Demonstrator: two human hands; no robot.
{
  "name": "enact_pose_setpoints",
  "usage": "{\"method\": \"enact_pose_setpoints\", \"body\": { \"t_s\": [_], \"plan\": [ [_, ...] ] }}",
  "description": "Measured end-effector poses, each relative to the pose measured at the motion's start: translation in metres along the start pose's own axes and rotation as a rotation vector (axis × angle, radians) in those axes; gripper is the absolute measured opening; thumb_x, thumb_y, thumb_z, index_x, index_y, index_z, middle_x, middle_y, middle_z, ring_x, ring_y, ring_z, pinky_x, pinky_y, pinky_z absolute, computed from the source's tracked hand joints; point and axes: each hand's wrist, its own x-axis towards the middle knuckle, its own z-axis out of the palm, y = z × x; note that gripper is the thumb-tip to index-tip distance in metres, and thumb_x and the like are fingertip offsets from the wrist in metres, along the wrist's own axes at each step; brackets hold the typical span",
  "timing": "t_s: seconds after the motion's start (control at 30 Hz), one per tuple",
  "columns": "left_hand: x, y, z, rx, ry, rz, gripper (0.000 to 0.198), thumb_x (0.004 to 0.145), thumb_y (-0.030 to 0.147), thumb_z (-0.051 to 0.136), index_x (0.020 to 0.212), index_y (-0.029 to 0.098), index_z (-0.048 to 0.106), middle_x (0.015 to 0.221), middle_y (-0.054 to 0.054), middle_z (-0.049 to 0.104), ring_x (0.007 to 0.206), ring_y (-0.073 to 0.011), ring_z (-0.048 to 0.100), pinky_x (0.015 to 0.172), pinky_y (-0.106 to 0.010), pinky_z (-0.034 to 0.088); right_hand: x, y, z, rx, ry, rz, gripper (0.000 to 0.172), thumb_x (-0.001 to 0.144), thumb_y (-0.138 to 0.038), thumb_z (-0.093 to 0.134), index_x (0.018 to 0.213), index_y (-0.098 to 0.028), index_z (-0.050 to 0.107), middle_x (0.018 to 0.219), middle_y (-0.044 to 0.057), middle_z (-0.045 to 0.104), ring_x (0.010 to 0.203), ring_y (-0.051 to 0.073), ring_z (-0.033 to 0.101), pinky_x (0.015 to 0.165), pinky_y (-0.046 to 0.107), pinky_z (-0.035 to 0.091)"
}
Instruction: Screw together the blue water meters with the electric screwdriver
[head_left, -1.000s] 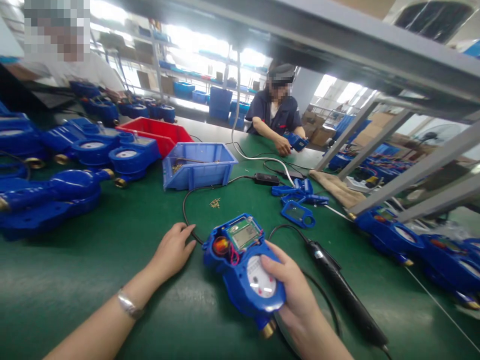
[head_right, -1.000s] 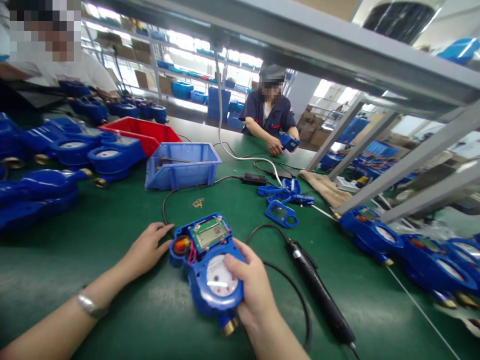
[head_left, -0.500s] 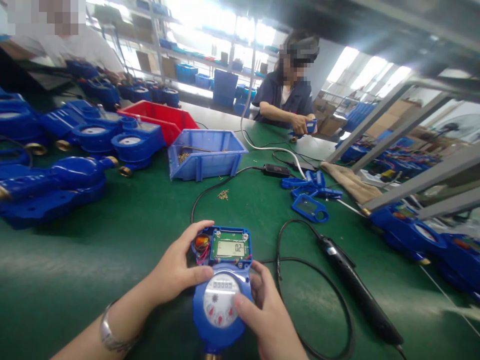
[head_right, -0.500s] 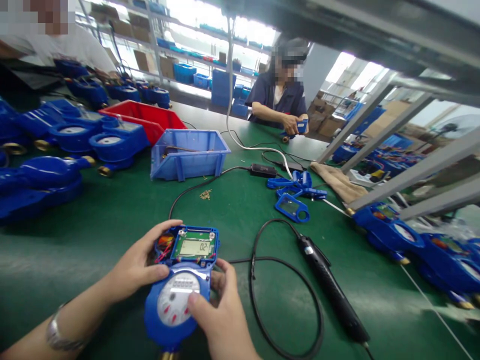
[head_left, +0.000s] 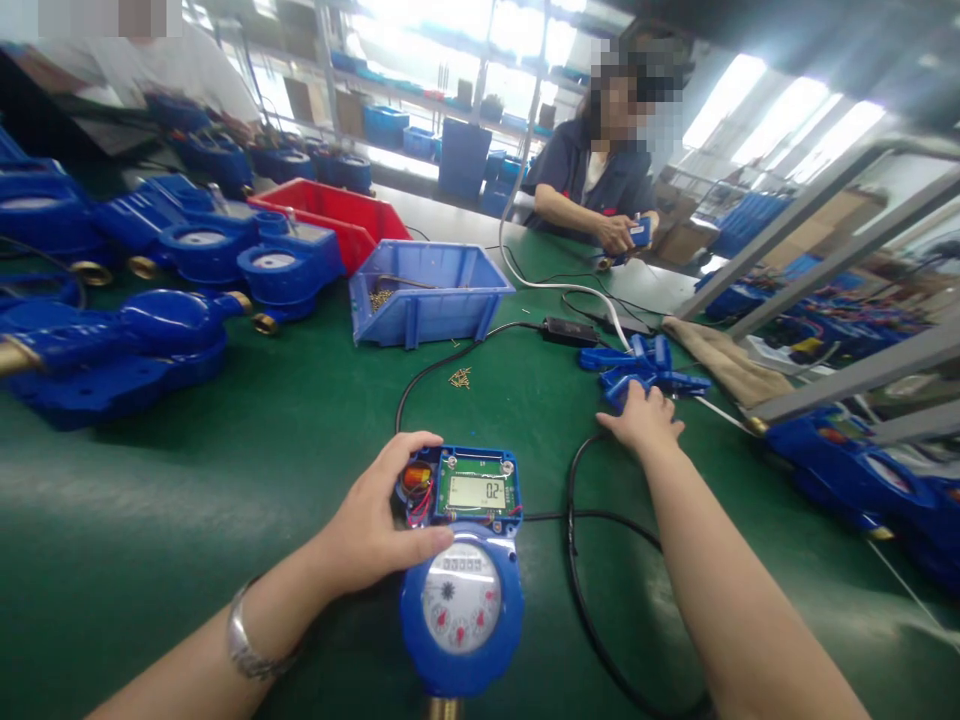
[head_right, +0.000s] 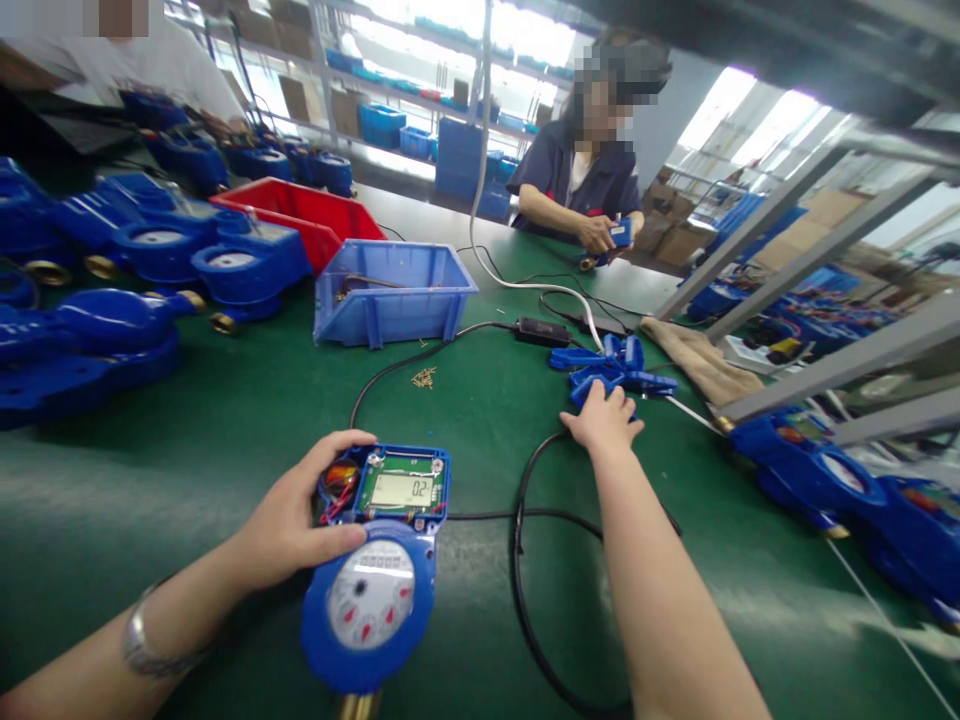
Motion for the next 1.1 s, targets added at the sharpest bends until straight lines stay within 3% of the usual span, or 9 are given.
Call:
{"method": "enact_pose_setpoints", "body": {
  "t_s": [0.13,0.23,0.43,0.53,0.63,0.73,0.83,1.0,1.1],
  "plan": [
    [0.001,-0.002,0.000,0.012,-0.003,0.008,0.068,0.060,0.047,0.069,0.119,0.022,0.043,0.116,-0.009,0.055,0.102,-0.0279,0.057,0.091,-0.043,0.045,0.005,0.009,0.007,-0.048,0.080,0.044,0.057,0.076,-0.026,0.066,0.128,-0.020,0.043,0.141,0.013,0.030,0.130,0.036,0.024,0.104,0.062,0.015],
    [0.001,-0.004,0.000,0.034,-0.003,0.020,0.068,0.062,0.048,0.068,0.120,0.023,0.042,0.117,-0.009,0.054,0.103,-0.0281,0.057,0.092,-0.044,0.044,0.011,0.015,0.005,-0.015,0.117,0.068,0.048,0.081,-0.028,0.062,0.125,-0.020,0.045,0.136,0.011,0.037,0.126,0.032,0.032,0.104,0.058,0.021],
    [-0.001,-0.004,0.000,0.032,-0.003,0.019,0.068,0.064,0.047,0.067,0.122,0.022,0.041,0.121,-0.010,0.051,0.105,-0.0278,0.056,0.094,-0.044,0.043,0.005,0.004,-0.008,0.271,0.128,0.018,0.079,0.062,-0.021,0.075,0.131,-0.012,0.036,0.134,0.025,0.032,0.121,0.039,0.036,0.100,0.050,0.028],
    [-0.002,-0.004,0.001,0.034,0.003,0.013,0.071,0.065,0.049,0.066,0.125,0.022,0.039,0.124,-0.011,0.050,0.108,-0.0290,0.055,0.095,-0.044,0.043,-0.025,-0.015,-0.021,0.495,0.074,-0.052,0.072,0.074,-0.037,0.059,0.136,-0.017,0.027,0.127,0.018,0.044,0.113,0.030,0.049,0.090,0.043,0.042],
    [-0.002,-0.007,0.001,0.028,0.016,0.002,0.077,0.065,0.055,0.065,0.128,0.022,0.036,0.128,-0.012,0.048,0.112,-0.0306,0.052,0.097,-0.045,0.041,-0.069,-0.035,-0.037,0.775,-0.147,-0.145,0.057,0.084,-0.054,0.026,0.129,-0.022,0.039,0.108,0.010,0.060,0.096,0.024,0.061,0.076,0.039,0.050],
    [-0.002,-0.011,-0.002,0.025,0.024,0.030,0.083,0.064,0.067,0.059,0.130,0.021,0.034,0.129,-0.013,0.047,0.117,-0.0326,0.048,0.100,-0.046,0.038,-0.108,-0.049,-0.051,1.345,-0.513,-0.213,0.058,0.078,-0.064,0.032,0.121,-0.028,0.045,0.104,0.007,0.063,0.089,0.023,0.063,0.073,0.038,0.050],
    [-0.001,-0.008,-0.008,0.047,0.061,0.149,0.081,0.071,0.072,0.045,0.133,0.021,0.032,0.130,-0.015,0.046,0.121,-0.0322,0.045,0.102,-0.045,0.037,-0.130,-0.058,-0.057,1.666,-0.741,-0.244,0.052,0.073,-0.066,0.047,0.109,-0.028,0.051,0.097,0.005,0.066,0.079,0.020,0.064,0.066,0.034,0.051],
    [-0.002,0.040,-0.005,0.474,0.226,0.589,0.072,0.079,0.066,0.039,0.139,0.028,0.031,0.140,-0.011,0.037,0.127,-0.0329,0.036,0.105,-0.048,0.030,-0.147,-0.065,-0.052,1.852,-1.054,-0.348,0.054,0.073,-0.064,0.053,0.108,-0.024,0.051,0.098,0.010,0.067,0.079,0.021,0.065,0.062,0.031,0.051],
    [-0.006,0.079,0.012,0.690,0.248,0.851,0.068,0.074,0.071,0.039,0.129,0.031,0.047,0.145,-0.010,0.032,0.133,-0.0358,0.026,0.108,-0.055,0.016,-0.157,-0.066,-0.046,1.890,-1.156,-0.374,0.050,0.079,-0.059,0.048,0.112,-0.022,0.050,0.100,0.010,0.066,0.085,0.021,0.065,0.064,0.032,0.051]
  ]
}}
